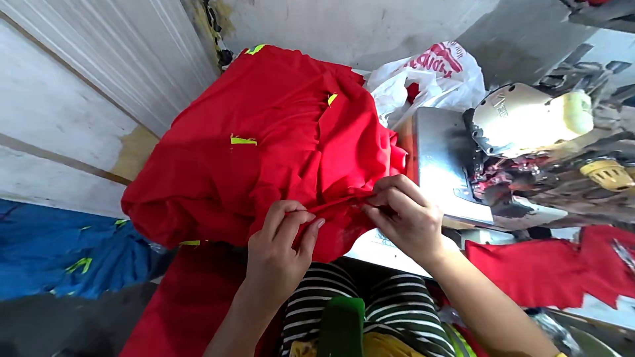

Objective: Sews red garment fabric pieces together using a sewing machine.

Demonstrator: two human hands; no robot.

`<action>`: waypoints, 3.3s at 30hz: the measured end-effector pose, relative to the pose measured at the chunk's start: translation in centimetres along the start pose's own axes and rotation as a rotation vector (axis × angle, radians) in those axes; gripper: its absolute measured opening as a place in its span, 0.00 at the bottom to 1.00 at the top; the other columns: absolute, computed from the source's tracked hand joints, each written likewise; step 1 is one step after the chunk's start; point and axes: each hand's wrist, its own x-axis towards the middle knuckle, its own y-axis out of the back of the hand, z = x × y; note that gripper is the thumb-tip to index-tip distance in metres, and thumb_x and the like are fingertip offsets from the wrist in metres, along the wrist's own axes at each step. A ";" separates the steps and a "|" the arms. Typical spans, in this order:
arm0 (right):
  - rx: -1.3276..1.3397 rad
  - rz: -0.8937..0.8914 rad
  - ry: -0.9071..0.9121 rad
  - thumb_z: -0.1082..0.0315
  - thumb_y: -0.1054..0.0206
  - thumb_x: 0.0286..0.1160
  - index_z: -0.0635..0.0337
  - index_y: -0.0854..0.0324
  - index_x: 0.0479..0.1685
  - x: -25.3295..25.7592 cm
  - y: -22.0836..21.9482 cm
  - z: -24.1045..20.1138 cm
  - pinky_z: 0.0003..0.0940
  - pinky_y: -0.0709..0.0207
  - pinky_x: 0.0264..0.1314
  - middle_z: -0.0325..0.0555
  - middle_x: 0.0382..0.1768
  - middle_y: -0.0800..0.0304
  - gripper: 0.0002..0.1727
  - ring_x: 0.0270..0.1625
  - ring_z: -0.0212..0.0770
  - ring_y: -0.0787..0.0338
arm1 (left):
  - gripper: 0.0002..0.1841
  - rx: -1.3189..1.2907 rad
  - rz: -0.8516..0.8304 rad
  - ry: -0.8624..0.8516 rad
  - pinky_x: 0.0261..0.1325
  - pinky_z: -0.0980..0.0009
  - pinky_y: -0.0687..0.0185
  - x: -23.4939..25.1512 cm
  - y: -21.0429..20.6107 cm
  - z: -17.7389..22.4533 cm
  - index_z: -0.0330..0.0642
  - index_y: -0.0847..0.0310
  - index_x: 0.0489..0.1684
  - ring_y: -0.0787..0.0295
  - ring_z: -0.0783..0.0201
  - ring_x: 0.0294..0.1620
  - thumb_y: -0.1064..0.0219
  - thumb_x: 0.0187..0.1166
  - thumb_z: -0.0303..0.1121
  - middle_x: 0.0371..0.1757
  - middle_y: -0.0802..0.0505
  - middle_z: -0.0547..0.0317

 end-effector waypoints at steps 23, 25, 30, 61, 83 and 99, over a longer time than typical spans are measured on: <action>0.086 -0.243 0.188 0.71 0.44 0.77 0.62 0.10 0.53 0.6 1.4 1.2 0.28 0.30 0.25 0.43 0.23 0.16 0.17 0.23 0.37 0.21 | 0.13 -0.029 -0.088 0.053 0.45 0.87 0.21 2.1 1.0 1.6 0.34 0.17 0.44 0.13 0.74 0.38 0.29 0.75 0.36 0.35 0.08 0.52; 0.089 -0.257 0.167 0.71 0.43 0.75 0.65 0.15 0.63 0.6 1.6 1.1 0.26 0.31 0.26 0.44 0.23 0.18 0.20 0.22 0.36 0.25 | 0.13 -0.007 -0.100 0.048 0.44 0.84 0.20 2.3 1.1 1.7 0.34 0.16 0.43 0.12 0.71 0.38 0.29 0.75 0.38 0.36 0.07 0.50; 0.138 -0.288 0.103 0.69 0.42 0.76 0.69 0.21 0.72 0.8 2.2 1.0 0.26 0.34 0.23 0.42 0.20 0.23 0.25 0.19 0.34 0.29 | 0.13 0.056 -0.112 0.033 0.40 0.82 0.20 2.8 1.2 2.1 0.35 0.13 0.44 0.12 0.68 0.36 0.30 0.76 0.38 0.35 0.07 0.51; 0.492 0.917 -0.926 0.77 0.27 0.67 0.51 0.24 0.17 -8.9 4.8 3.0 0.11 0.28 0.24 0.25 0.14 0.23 0.15 0.18 0.16 0.24 | 0.14 0.000 -0.501 -0.028 0.63 0.35 0.39 12.5 -18.6 10.4 0.34 0.16 0.52 0.20 0.37 0.56 0.30 0.75 0.34 0.52 0.15 0.37; 0.989 0.708 -1.201 0.79 0.35 0.77 0.62 0.16 0.33 -9.6 7.7 0.8 0.20 0.16 0.38 0.37 0.27 0.10 0.06 0.30 0.25 0.12 | 0.10 -0.451 -0.616 0.106 0.28 0.91 0.24 3.0 -12.3 12.8 0.36 0.12 0.33 0.20 0.88 0.22 0.27 0.72 0.35 0.23 0.11 0.66; 0.961 0.395 -1.184 0.79 0.36 0.71 0.61 0.14 0.40 -11.4 10.2 1.6 0.19 0.15 0.43 0.31 0.33 0.09 0.07 0.36 0.22 0.11 | 0.21 -0.984 -0.619 0.577 0.34 0.80 0.10 2.5 -12.4 13.8 0.46 0.35 0.44 0.08 0.78 0.28 0.28 0.64 0.14 0.27 0.08 0.74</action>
